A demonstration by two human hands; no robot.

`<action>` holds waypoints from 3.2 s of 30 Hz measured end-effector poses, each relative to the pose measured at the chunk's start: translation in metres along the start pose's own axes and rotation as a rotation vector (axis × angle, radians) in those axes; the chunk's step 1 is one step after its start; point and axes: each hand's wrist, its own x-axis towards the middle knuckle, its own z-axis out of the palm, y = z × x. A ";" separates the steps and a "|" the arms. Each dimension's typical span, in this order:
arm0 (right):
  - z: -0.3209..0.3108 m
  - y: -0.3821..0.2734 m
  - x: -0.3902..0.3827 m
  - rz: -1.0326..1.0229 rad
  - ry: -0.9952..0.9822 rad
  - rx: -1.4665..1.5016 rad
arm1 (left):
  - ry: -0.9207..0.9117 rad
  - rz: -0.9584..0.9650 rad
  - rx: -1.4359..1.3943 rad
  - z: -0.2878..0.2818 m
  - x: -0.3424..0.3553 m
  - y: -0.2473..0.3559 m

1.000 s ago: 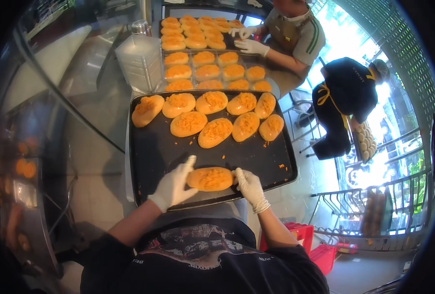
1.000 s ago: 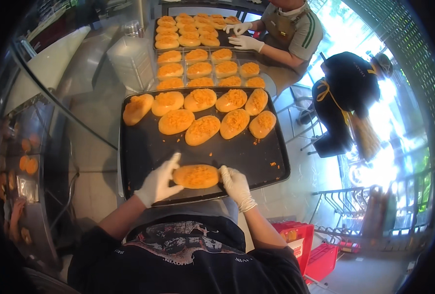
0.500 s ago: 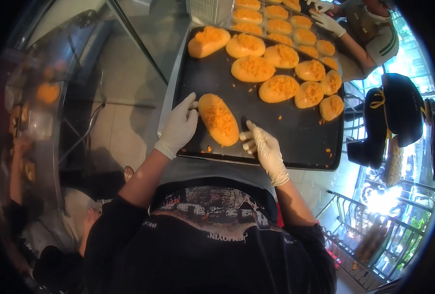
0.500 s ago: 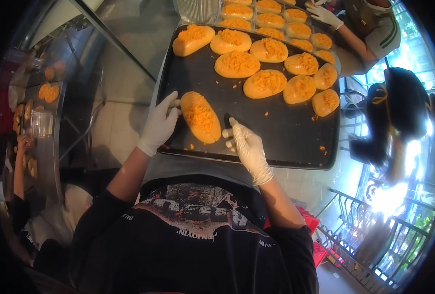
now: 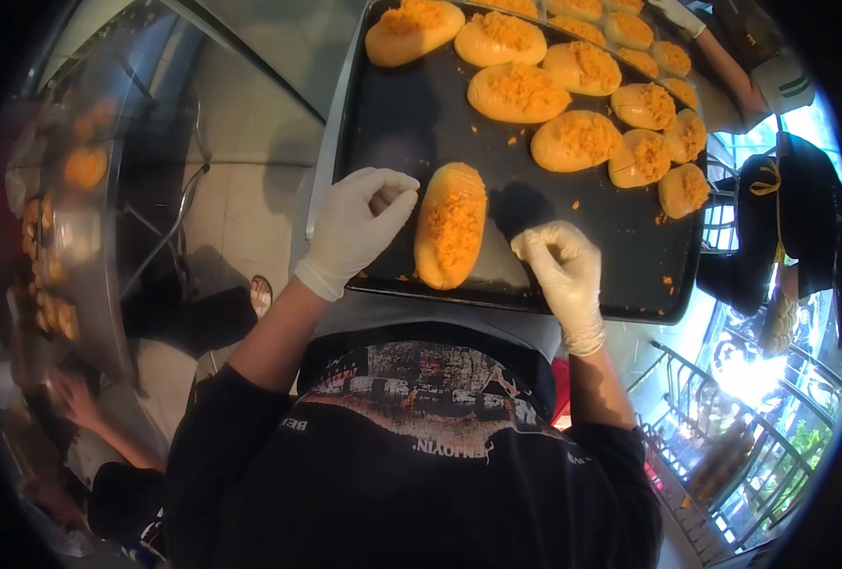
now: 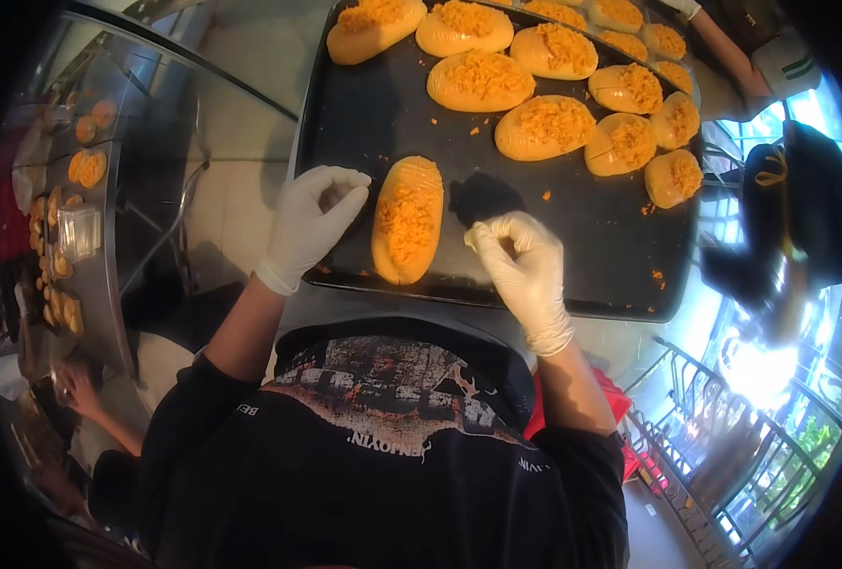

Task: Splitting open bread rolls on a tray in a bakery production area.

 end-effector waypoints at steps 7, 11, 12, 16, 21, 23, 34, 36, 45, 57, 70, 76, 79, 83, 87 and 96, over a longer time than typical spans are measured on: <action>0.019 -0.034 0.033 -0.400 -0.020 -0.402 | -0.009 0.319 0.157 0.001 0.004 0.020; 0.035 -0.035 0.043 -0.459 -0.015 -0.464 | -0.058 0.307 0.148 0.005 0.014 0.022; 0.037 -0.034 0.045 -0.471 -0.022 -0.463 | -0.058 0.304 0.146 0.006 0.017 0.021; 0.035 -0.026 0.059 -0.458 0.018 -0.436 | -0.161 0.192 0.092 0.012 0.031 0.020; 0.039 -0.019 0.073 -0.355 0.079 -0.422 | -0.043 0.327 0.209 0.016 0.045 0.017; 0.040 -0.018 0.070 -0.333 0.100 -0.411 | -0.007 0.353 0.200 0.015 0.045 0.017; 0.035 -0.012 0.066 -0.350 0.105 -0.339 | -0.032 0.279 0.171 0.015 0.041 0.020; 0.036 -0.011 0.068 -0.385 0.073 -0.354 | -0.023 0.279 0.161 0.016 0.042 0.021; 0.035 -0.015 0.061 -0.367 0.052 -0.384 | -0.048 0.093 0.069 0.021 0.042 0.023; 0.031 -0.021 0.068 -0.423 0.078 -0.481 | -0.064 0.285 0.129 0.012 0.038 0.020; 0.017 -0.011 0.071 -0.471 0.023 -0.474 | -0.092 0.233 0.105 0.009 0.037 0.015; 0.028 -0.010 0.071 -0.440 0.008 -0.468 | -0.147 0.315 0.134 0.013 0.037 0.011; 0.027 -0.012 0.066 -0.408 0.040 -0.466 | -0.049 0.150 0.073 0.014 0.036 0.011; 0.028 -0.016 0.063 -0.394 0.039 -0.461 | -0.072 0.221 0.127 0.012 0.036 0.013; 0.028 -0.017 0.064 -0.432 0.023 -0.481 | -0.021 0.359 0.248 0.010 0.037 0.016; 0.026 -0.020 0.068 -0.426 -0.005 -0.451 | -0.009 0.238 0.076 0.016 0.043 0.019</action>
